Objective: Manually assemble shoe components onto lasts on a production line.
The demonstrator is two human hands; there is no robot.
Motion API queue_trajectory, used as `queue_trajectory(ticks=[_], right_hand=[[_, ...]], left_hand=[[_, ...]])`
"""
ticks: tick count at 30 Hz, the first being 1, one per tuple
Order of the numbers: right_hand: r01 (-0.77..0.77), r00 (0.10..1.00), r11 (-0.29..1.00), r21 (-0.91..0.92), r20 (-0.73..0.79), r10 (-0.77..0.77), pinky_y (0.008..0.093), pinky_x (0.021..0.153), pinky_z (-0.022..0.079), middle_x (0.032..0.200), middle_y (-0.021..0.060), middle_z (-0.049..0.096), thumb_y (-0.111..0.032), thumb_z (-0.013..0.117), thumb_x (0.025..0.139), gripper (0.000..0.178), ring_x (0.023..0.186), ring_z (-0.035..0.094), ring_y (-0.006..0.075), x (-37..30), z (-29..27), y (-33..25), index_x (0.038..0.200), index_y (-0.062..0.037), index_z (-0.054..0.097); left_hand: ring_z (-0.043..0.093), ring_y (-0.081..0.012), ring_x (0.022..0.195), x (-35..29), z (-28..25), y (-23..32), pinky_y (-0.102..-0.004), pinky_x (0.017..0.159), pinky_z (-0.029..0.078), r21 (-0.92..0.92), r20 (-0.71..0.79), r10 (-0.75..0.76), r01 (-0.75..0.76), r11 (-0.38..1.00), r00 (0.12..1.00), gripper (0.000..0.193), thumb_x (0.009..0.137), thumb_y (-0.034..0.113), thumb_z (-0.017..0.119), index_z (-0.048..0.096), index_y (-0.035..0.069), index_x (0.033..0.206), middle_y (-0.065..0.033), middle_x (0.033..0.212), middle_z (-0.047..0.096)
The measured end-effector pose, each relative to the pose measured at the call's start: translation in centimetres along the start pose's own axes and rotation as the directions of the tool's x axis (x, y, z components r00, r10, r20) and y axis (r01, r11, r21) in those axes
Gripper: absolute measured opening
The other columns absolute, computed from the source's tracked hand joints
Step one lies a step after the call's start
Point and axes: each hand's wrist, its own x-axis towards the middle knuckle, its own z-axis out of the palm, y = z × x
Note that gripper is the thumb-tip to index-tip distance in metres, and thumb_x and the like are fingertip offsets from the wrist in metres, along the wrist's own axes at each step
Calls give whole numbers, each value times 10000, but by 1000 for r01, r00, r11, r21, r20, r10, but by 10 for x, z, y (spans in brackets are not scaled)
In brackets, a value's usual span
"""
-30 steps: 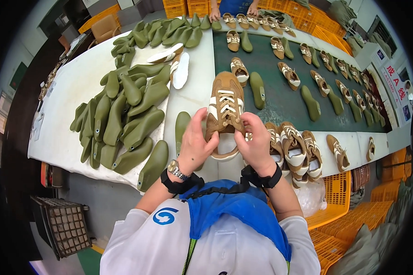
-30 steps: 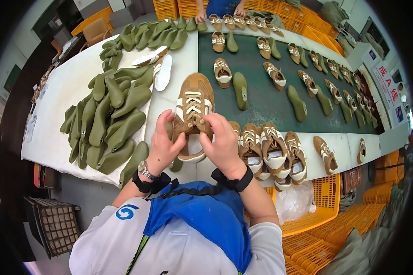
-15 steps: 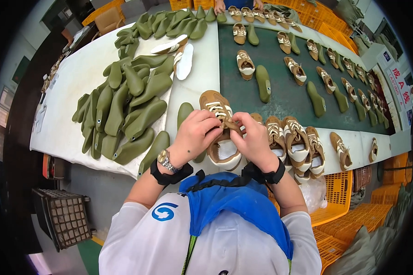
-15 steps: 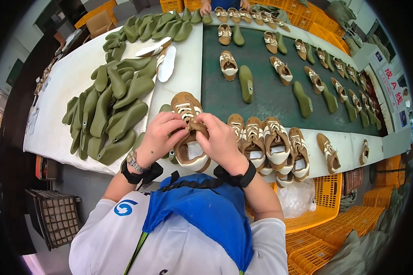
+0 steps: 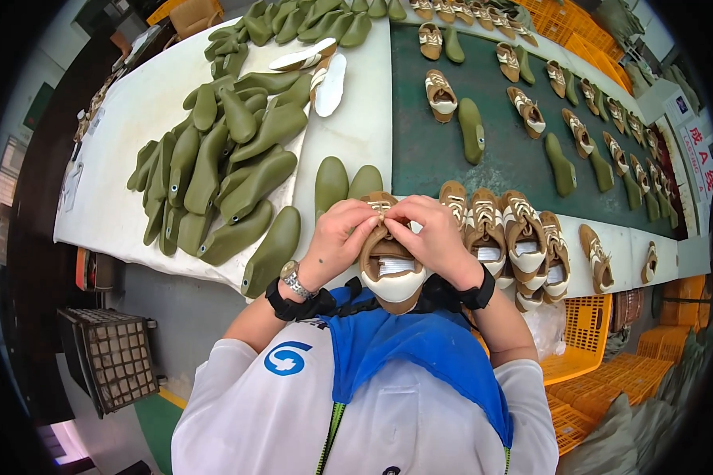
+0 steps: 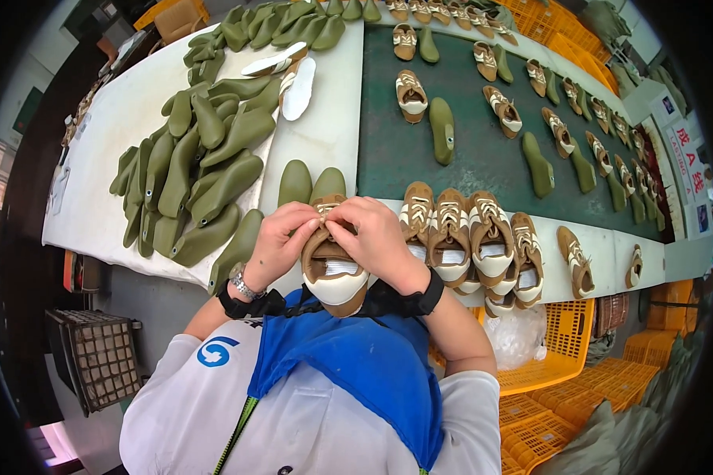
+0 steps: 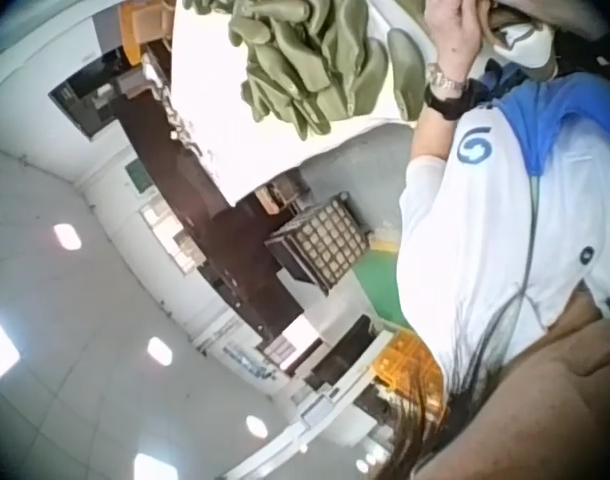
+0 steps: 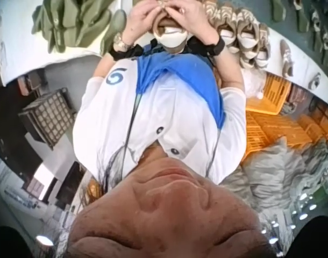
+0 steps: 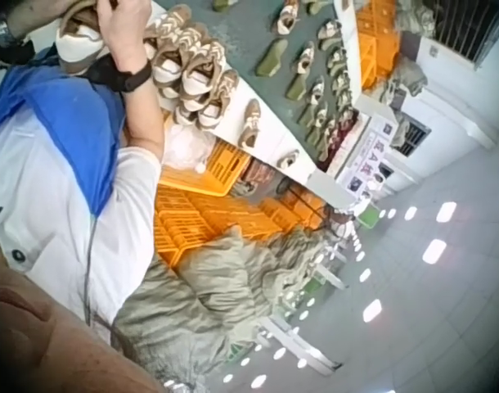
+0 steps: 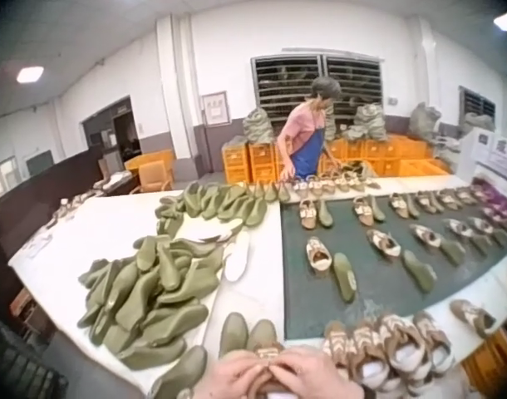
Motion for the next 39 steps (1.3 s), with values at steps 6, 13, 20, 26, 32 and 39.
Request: queue_trajectory(ticks=[6, 13, 20, 26, 32, 39], right_hand=[[41, 998, 999, -16, -47, -41, 364, 651, 487, 767, 93, 640, -88, 686, 752, 73, 718, 607, 274, -1, 6, 5, 773, -27, 651], [89, 991, 995, -54, -94, -94, 366, 647, 487, 760, 86, 636, -80, 695, 733, 80, 712, 607, 272, -5, 4, 2, 756, -30, 637], [78, 986, 996, -33, -143, -82, 352, 633, 491, 755, 81, 633, -64, 697, 716, 86, 704, 609, 262, -9, 7, 0, 737, -29, 621], [-46, 994, 999, 20, -94, 48, 317, 613, 496, 717, 85, 622, -47, 674, 711, 70, 682, 613, 233, -9, 6, 1, 725, -25, 608], [-241, 966, 932, 269, -27, 258, 264, 558, 480, 693, 71, 628, -42, 632, 752, 42, 620, 589, 129, -13, 10, 7, 761, -3, 618], [-356, 929, 869, 345, 33, 368, 229, 573, 463, 687, 28, 623, -58, 623, 776, 74, 624, 553, 75, -11, 11, 4, 778, 16, 624]], left_hand=[[605, -307, 814, -1, 4, 1, -366, 729, 485, 75, -52, 57, -53, 996, 997, 85, 813, 37, 633, 651, -1, 888, -132, 873, 638], [589, -300, 817, 0, 4, 7, -365, 713, 488, 243, -43, 208, -192, 951, 977, 121, 784, 26, 659, 642, 5, 902, -123, 898, 622], [588, -296, 808, 0, 5, 12, -360, 702, 491, 283, -22, 276, -259, 924, 961, 139, 768, 7, 668, 638, -6, 903, -124, 907, 619], [601, -294, 821, 10, 3, 15, -366, 699, 495, 289, 43, 321, -320, 902, 946, 159, 781, 15, 654, 626, 4, 937, -126, 908, 624], [636, -289, 731, 10, -4, 13, -362, 651, 520, 373, 229, 274, -344, 861, 934, 208, 766, 65, 647, 611, 22, 966, -129, 821, 643], [644, -285, 733, 16, -13, 6, -356, 636, 531, 357, 345, 286, -407, 841, 894, 226, 768, 85, 613, 594, 17, 983, -127, 825, 648]])
